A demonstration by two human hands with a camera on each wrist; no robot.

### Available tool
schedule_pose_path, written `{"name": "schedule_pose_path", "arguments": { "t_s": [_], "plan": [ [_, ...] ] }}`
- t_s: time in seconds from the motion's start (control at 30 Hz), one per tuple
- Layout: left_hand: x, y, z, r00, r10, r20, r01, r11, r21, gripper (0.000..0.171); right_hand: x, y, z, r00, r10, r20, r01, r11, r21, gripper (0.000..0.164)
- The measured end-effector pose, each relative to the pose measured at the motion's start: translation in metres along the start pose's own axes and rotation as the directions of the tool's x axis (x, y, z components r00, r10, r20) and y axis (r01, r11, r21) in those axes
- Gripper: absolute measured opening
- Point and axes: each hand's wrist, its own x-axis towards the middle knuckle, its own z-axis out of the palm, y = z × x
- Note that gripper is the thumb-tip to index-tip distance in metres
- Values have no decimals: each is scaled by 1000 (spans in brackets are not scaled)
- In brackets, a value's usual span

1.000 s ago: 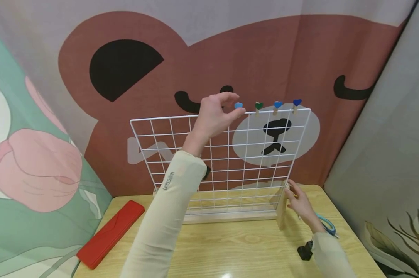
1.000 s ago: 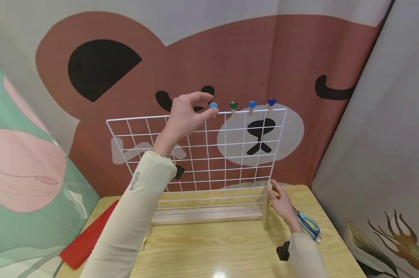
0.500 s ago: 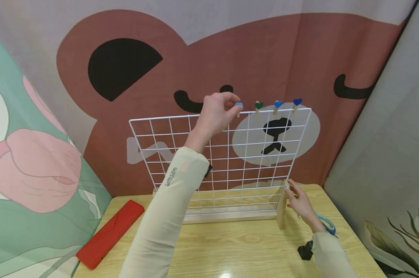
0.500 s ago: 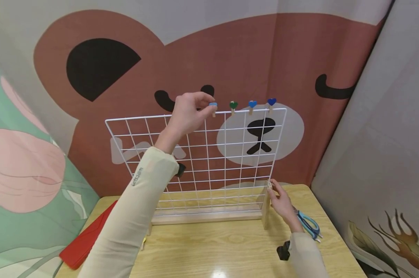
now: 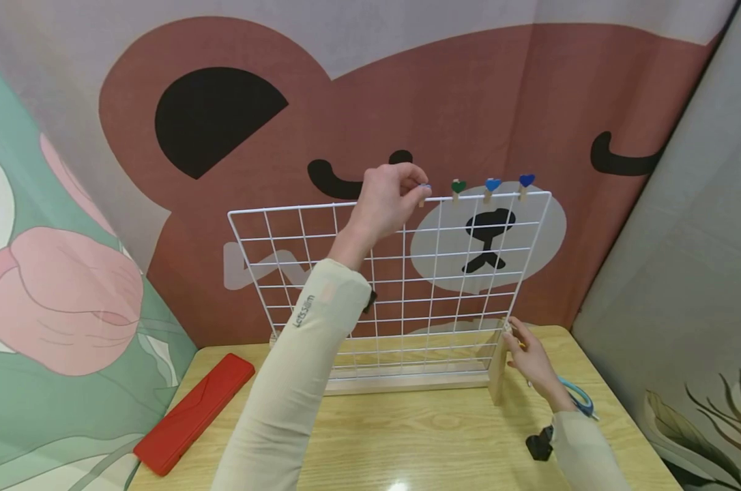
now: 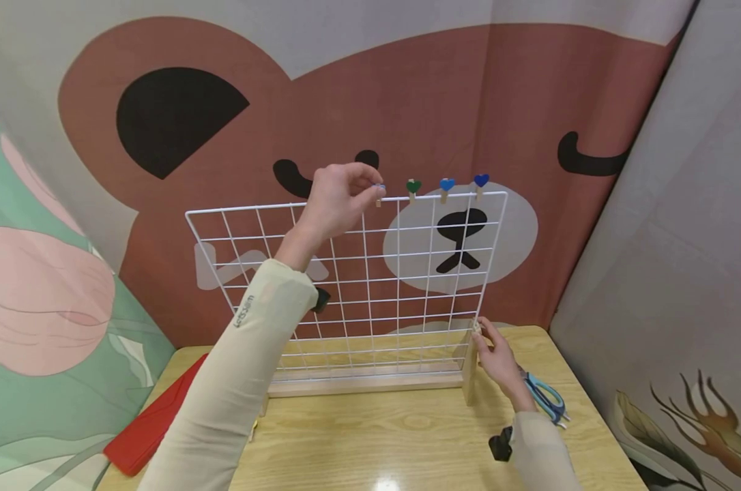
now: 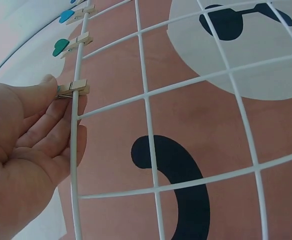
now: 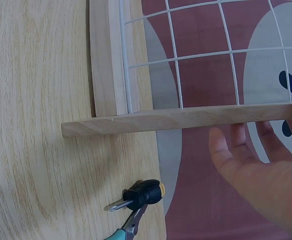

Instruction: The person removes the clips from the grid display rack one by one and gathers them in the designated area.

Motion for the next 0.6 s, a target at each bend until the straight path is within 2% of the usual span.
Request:
{"name": "schedule_pose_path", "arguments": {
  "t_s": [0.3,0.43,0.6],
  "plan": [
    [-3,0,2,999,47,-20,-46,998,46,12,-2,0,1,1000,-5,-2,5,1000,-2,53],
    [-3,1,1,993,89,-78,-85,995,60,11,-2,0,0,1000,-6,4,6,1000,-2,54],
    [-4,5,-4,974,147,-175,-152,988,-20,12,-2,1,0,1000,3,5,-4,1000,6,54]
  ]
}}
